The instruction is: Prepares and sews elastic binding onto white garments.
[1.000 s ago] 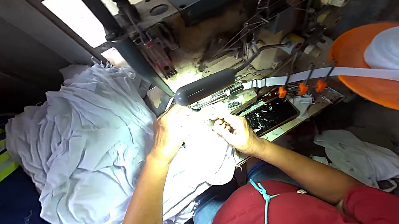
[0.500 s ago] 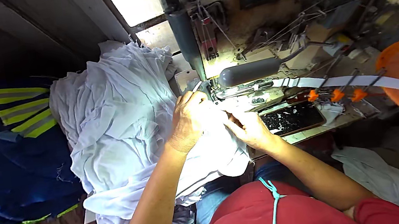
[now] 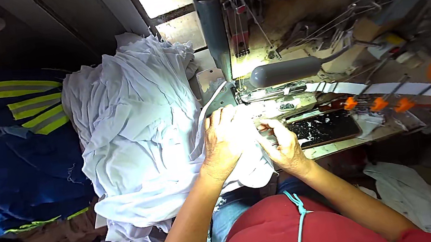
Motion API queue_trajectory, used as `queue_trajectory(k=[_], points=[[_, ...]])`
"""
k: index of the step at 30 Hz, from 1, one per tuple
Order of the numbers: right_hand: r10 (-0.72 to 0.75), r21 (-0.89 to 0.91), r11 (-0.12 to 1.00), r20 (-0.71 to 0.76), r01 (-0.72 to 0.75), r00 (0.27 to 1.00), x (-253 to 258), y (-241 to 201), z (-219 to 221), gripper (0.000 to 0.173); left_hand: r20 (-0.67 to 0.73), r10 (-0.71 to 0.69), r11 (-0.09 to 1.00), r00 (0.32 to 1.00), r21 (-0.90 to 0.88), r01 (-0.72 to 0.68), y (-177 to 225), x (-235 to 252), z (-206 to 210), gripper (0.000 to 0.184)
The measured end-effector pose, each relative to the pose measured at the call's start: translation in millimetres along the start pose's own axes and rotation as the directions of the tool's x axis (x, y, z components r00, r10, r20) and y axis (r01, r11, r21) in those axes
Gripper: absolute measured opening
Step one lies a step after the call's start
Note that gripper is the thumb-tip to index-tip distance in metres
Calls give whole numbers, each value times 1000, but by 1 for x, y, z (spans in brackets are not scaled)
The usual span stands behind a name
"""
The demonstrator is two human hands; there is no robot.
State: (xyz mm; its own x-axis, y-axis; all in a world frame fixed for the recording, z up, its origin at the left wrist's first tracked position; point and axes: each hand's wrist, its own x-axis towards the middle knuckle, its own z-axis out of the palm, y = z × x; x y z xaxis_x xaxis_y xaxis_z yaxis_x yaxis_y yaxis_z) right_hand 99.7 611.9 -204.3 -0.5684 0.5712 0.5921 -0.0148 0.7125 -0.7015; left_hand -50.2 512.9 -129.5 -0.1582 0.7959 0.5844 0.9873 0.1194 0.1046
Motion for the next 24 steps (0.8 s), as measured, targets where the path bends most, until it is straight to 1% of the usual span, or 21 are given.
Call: queue_trajectory(k=[2,4,6,8,11,14,17,20,23,24], points=[[111,167,977,125,-131,986,-5,-1,0,36,9,1,1000,1000,-3,-1,0,3,2,34],[164,351,906,217,-234,962,-6,-6,-2,26,-5,15,1000,1000,-22,-15,-1,6,5,32],[192,509,803,272,-310,943,-6,-12,-7,13,-18,31,998,999,-45,-32,-4,8,6,30],[215,584,735,279,-343,936,-8,-16,-10,5,-6,37,996,999,-86,-37,-6,10,6,30],[262,603,708,258,-367,930,-8,-17,-13,11,19,43,992,999,-121,-41,-6,15,6,33],[278,619,692,249,-373,928,-5,-17,-15,15,58,40,995,998,-98,-35,-4,19,5,32],[279,624,680,265,-385,923,-3,-19,-18,15,96,11,998,995,-70,-5,-1,19,5,34],[275,609,697,261,-379,925,-4,-18,-19,12,61,13,998,998,-65,-9,-1,18,7,33],[272,585,725,241,-363,932,-4,-18,-21,13,25,1,991,1000,-133,2,-2,15,6,34],[276,584,725,239,-365,931,-3,-18,-21,13,34,-8,989,999,-149,12,-2,14,5,35]])
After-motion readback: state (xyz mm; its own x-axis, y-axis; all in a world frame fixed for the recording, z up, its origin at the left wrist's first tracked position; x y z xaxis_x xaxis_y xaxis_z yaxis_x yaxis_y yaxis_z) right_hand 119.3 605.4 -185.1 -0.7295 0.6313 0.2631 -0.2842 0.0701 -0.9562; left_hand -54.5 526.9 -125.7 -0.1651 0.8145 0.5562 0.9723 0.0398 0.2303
